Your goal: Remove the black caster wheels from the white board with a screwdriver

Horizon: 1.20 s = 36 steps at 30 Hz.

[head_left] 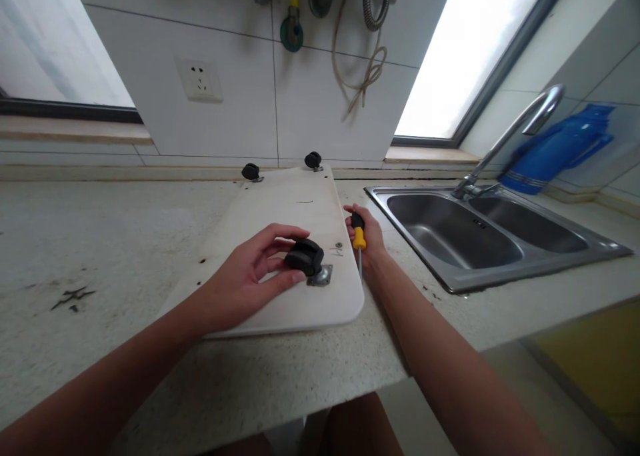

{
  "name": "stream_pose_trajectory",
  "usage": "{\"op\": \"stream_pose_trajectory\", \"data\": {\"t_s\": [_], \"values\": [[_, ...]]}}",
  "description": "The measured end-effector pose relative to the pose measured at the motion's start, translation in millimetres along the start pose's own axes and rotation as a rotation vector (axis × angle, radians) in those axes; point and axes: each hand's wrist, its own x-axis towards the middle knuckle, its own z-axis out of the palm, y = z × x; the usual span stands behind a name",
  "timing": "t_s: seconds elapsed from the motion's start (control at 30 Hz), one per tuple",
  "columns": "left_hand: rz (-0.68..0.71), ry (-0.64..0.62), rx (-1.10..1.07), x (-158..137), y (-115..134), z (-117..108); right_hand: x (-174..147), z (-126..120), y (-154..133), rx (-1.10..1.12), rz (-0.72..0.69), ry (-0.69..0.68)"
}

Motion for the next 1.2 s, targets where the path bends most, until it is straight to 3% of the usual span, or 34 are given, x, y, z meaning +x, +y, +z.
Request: {"op": "stream_pose_trajectory", "data": {"t_s": [0.1, 0.23, 0.3, 0.37, 0.43, 0.5, 0.63, 0.77, 0.93, 1.07, 1.2], "values": [[0.018, -0.012, 0.015, -4, 0, -3, -15, 11, -22, 0.035, -0.062, 0.019], [0.006, 0.014, 0.072, -5, -4, -7, -51, 43, -69, 0.099, -0.314, -0.009], [0.001, 0.027, 0.105, -5, -5, -8, -71, 69, -92, 0.099, -0.511, -0.083], [0.01, 0.045, 0.147, -4, -5, -9, -89, 99, -108, 0.015, -0.899, -0.284], [0.049, 0.069, 0.168, -3, -4, -10, -100, 128, -117, -0.024, -1.101, -0.42], [0.102, 0.08, 0.164, -2, -2, -9, -105, 149, -117, -0.057, -1.232, -0.456], [0.127, 0.052, 0.127, -1, -1, -8, -98, 167, -102, -0.135, -1.206, -0.447], [0.072, 0.051, 0.086, -1, -2, -8, -91, 171, -85, -0.102, -1.206, -0.563], [-0.001, 0.071, 0.096, -3, -3, -9, -99, 180, -71, -0.206, -1.132, -0.445], [-0.023, 0.078, 0.071, -3, -3, -8, -103, 178, -58, -0.314, -1.189, -0.488], [-0.005, 0.101, 0.058, -2, -4, -6, -111, 175, -60, -0.547, -1.362, -0.457]]}}
